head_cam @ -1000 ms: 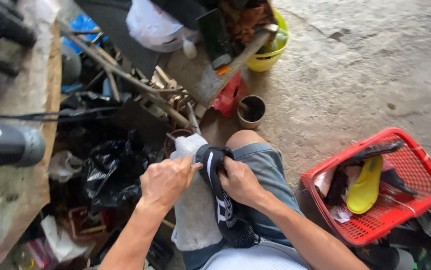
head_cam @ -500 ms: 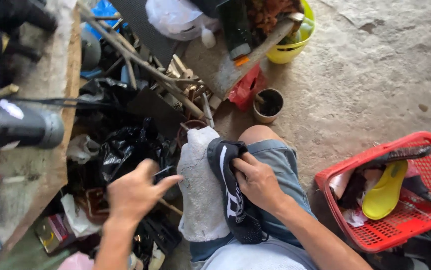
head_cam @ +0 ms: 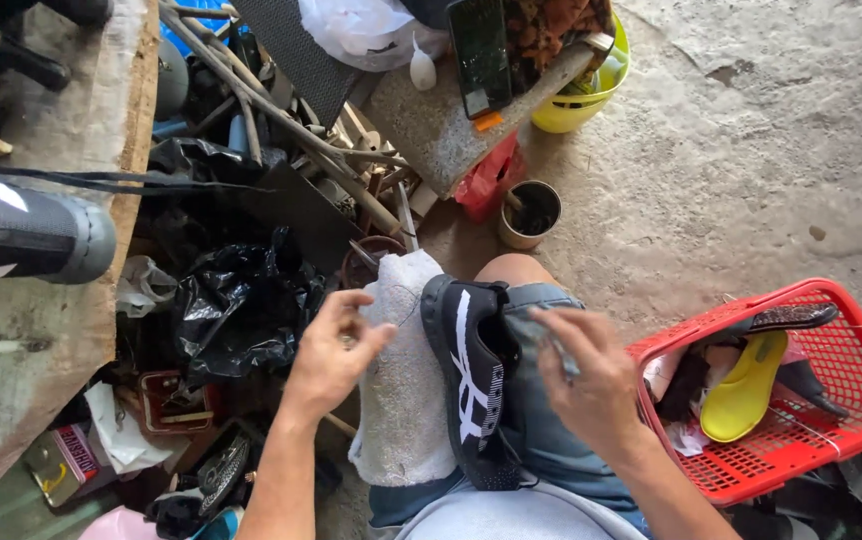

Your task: Hand-stitching the upper of a black sneaker using a stitching awl and thread to repair it.

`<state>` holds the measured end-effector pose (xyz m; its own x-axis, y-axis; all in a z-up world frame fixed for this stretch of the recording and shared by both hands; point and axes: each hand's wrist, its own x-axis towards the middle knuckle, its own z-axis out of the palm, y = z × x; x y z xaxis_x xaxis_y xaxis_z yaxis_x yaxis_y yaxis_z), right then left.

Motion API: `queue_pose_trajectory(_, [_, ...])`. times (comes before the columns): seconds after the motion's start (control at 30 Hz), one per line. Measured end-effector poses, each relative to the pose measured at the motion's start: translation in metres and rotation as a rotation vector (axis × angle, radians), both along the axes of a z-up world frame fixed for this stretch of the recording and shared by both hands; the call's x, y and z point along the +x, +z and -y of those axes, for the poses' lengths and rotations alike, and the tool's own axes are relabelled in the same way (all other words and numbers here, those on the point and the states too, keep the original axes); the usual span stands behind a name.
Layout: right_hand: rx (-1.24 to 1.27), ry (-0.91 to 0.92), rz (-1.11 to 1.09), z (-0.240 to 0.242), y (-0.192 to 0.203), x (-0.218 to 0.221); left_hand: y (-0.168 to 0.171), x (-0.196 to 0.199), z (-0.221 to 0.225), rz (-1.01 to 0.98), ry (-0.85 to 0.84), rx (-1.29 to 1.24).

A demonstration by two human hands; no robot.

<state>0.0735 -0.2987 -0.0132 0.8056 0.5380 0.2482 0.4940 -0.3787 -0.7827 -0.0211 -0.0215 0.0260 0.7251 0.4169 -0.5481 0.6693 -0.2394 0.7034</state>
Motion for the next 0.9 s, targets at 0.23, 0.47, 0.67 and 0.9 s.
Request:
queue_pose_trajectory(0.23, [-0.057, 0.138, 0.307, -0.060, 0.036, 0.019, -0.008, -0.017, 0.012, 0.322, 0.062, 0.092])
queue_pose_trajectory(0.47, [-0.421, 0.263, -0.005, -0.082, -0.008, 0.024, -0.038, 0.002, 0.037, 0.432, -0.277, 0.614])
queue_pose_trajectory(0.67, [-0.456, 0.211, 0.125, -0.085, -0.013, 0.022, 0.018, -0.002, 0.042, 0.058, -0.092, -0.442])
queue_pose_trajectory(0.9, [-0.494, 0.195, 0.100, -0.091, -0.026, 0.025, 0.049, -0.045, 0.064, 0.368, 0.174, -0.022])
